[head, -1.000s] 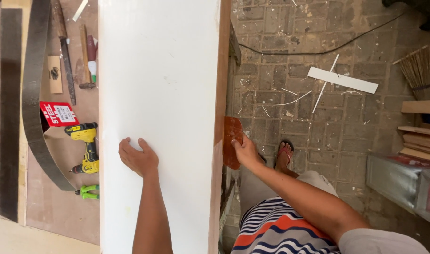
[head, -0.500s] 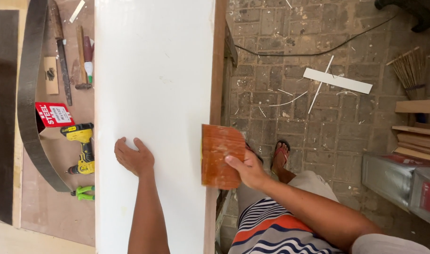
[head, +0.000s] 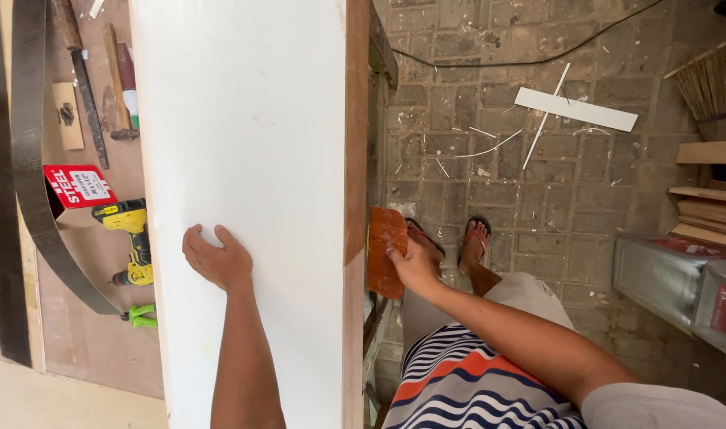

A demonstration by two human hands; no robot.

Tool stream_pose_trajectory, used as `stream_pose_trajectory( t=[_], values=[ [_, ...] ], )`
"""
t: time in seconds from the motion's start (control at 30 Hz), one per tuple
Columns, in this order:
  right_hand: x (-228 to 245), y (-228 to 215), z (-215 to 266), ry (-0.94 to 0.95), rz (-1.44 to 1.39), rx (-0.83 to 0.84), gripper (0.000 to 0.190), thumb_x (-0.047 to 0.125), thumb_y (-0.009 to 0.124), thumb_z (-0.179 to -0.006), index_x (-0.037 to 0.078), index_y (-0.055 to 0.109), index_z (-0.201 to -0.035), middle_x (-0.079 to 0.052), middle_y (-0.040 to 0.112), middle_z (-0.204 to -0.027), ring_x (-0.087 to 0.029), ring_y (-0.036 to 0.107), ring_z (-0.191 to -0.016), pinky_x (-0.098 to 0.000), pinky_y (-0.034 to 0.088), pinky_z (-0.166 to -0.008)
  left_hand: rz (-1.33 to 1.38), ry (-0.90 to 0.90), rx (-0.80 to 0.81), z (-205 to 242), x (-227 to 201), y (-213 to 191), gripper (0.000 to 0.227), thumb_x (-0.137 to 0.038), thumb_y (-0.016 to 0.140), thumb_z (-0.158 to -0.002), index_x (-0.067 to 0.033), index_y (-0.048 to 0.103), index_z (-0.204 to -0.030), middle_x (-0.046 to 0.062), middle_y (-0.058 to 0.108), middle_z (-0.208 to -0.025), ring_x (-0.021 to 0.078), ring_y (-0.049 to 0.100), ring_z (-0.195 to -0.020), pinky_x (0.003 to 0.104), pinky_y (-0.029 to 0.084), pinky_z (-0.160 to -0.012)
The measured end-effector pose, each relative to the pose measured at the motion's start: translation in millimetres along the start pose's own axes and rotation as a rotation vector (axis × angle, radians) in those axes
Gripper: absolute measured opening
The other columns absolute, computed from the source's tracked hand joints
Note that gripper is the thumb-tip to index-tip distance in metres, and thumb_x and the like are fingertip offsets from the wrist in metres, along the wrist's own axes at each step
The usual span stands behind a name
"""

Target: The person applies adhesive to the edge of a white board using a hand-held spreader, then pours liquid from a plastic bottle onto the spreader to continue the application.

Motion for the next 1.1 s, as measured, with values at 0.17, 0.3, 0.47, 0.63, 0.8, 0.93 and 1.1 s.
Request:
stream_pose_trajectory(
  t=[0.17,0.3,0.47,0.63,0.8,0.93,1.1],
  values=[
    [-14.7,13.3,-7.5,-0.029,0.013,0.052,0.019,0.017,0.061,-0.099,0.003,0.074,-0.101,-0.011,0.077,-0.091,-0.02,0.068,-0.09,-0.0392,0.055,-0.081,-0.014,-0.022,0.005,0.0,-0.3,-1.5,0.029,-0.027,0.055,-0.106,-0.0126,0.048,-0.13,0.01,0.045,-0.136,0.0307,0.048,-0.133,0.044,0.038,-0.114],
    [-10.6,10.5,0.3,-0.01,-0.001,0.058,0.025,0.022,0.062,-0.099,0.002,0.073,-0.106,-0.015,0.077,-0.098,-0.024,0.068,-0.096,-0.0432,0.055,-0.083,0.003,-0.007,-0.005,-3.0,1.1,-0.2,0.03,-0.027,0.055,-0.106,-0.0114,0.048,-0.131,0.011,0.045,-0.137,0.0328,0.048,-0.133,0.046,0.038,-0.114],
    [11.8,3.1,5.7,0.002,0.065,0.049,0.027,0.023,0.061,-0.1,0.002,0.071,-0.113,-0.017,0.077,-0.102,-0.028,0.07,-0.102,-0.0468,0.055,-0.086,0.019,0.008,-0.016,-1.6,2.4,1.7,0.03,-0.026,0.055,-0.106,-0.0109,0.047,-0.131,0.011,0.044,-0.137,0.0333,0.048,-0.132,0.046,0.038,-0.115],
    [21.1,17.9,15.5,-0.002,-0.035,0.125,0.034,0.021,0.055,-0.104,0.0,0.067,-0.127,-0.021,0.073,-0.119,-0.029,0.066,-0.11,-0.0483,0.054,-0.095,0.032,0.031,-0.029,-2.4,6.2,4.1,0.03,-0.027,0.055,-0.106,-0.0108,0.048,-0.131,0.011,0.044,-0.137,0.0335,0.048,-0.132,0.046,0.038,-0.114],
    [40.0,17.7,40.5,-0.043,-0.07,0.163,0.037,0.023,0.058,-0.104,0.0,0.065,-0.132,-0.023,0.07,-0.125,-0.033,0.063,-0.118,-0.0517,0.053,-0.098,0.04,0.055,-0.046,1.5,6.1,-0.1,0.031,-0.028,0.055,-0.105,-0.0094,0.049,-0.129,0.012,0.047,-0.135,0.0345,0.05,-0.13,0.047,0.037,-0.114],
    [56.5,21.3,59.0,-0.092,-0.097,0.231,0.045,0.025,0.055,-0.105,0.001,0.056,-0.143,-0.024,0.064,-0.136,-0.038,0.059,-0.126,-0.0544,0.051,-0.104,0.06,0.067,-0.067,1.3,7.9,0.9,0.033,-0.029,0.056,-0.104,-0.0084,0.05,-0.129,0.012,0.048,-0.136,0.034,0.05,-0.131,0.047,0.036,-0.114],
    [105.9,4.0,102.9,-0.245,-0.356,0.242,0.031,0.015,0.071,-0.095,0.0,0.073,-0.122,-0.018,0.077,-0.112,-0.021,0.069,-0.104,-0.0473,0.056,-0.094,0.169,0.086,-0.145,17.3,12.9,-9.0,0.028,-0.023,0.054,-0.108,-0.0111,0.052,-0.133,0.008,0.049,-0.138,0.0282,0.047,-0.134,0.045,0.033,-0.118]
  ],
)
Point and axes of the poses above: each hand's wrist, its own z-axis away from the middle knuckle, its own y-axis out of the palm, x = y × z, the point moved 9 cm from there along -z, towards the middle knuckle
